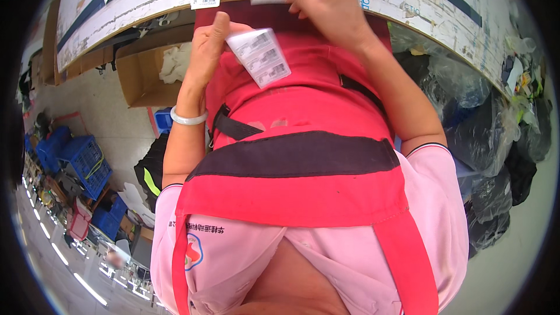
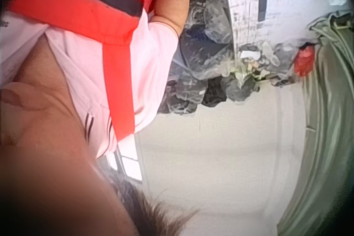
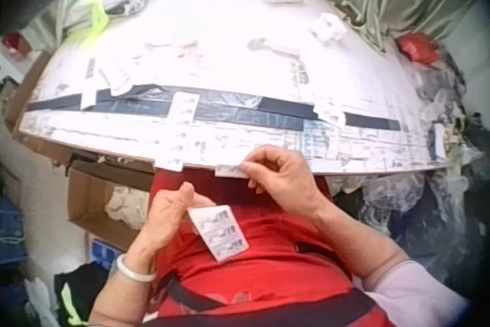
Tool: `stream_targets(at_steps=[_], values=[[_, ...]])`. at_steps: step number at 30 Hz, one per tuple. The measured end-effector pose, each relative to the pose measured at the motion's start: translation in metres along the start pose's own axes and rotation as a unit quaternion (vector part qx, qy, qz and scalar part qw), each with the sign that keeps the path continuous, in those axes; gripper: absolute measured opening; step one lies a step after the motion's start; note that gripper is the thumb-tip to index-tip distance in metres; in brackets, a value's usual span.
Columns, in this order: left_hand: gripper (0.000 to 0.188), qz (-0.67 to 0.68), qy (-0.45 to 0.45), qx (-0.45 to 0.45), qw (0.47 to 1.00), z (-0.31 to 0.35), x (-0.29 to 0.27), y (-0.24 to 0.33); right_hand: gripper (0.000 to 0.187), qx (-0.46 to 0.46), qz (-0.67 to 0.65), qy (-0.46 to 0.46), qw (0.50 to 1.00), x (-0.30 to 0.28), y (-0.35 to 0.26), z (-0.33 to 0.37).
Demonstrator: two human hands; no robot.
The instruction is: Peeling and applying identification labels to garments or packaging materials.
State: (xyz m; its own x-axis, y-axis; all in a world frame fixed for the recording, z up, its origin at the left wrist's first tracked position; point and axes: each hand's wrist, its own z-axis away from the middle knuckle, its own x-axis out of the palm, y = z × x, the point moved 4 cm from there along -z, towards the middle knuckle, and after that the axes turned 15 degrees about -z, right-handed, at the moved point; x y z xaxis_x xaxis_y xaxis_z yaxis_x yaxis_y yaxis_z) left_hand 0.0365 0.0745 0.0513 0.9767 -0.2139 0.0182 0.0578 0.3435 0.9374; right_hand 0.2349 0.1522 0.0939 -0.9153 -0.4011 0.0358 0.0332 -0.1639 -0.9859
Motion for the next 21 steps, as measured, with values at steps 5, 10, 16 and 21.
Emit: stream_targets(at_steps=[5, 10, 16, 21], values=[[0.060, -0.030, 0.046, 0.018, 0.998, -0.001, -0.002, 0.008, 0.012, 0.125, -0.023, 0.021, 0.992, -0.029, -0.002, -0.025], [0.056, -0.031, 0.059, 0.020, 0.998, -0.004, 0.001, 0.007, 0.014, 0.156, 0.000, 0.015, 0.988, -0.024, -0.008, -0.031], [0.055, -0.029, 0.057, 0.013, 0.998, -0.004, 0.001, 0.005, 0.013, 0.171, 0.005, 0.016, 0.985, -0.023, -0.001, -0.038], [0.055, -0.034, 0.057, 0.009, 0.998, -0.004, 0.001, 0.004, 0.013, 0.167, -0.005, 0.014, 0.986, -0.027, 0.006, -0.040]])
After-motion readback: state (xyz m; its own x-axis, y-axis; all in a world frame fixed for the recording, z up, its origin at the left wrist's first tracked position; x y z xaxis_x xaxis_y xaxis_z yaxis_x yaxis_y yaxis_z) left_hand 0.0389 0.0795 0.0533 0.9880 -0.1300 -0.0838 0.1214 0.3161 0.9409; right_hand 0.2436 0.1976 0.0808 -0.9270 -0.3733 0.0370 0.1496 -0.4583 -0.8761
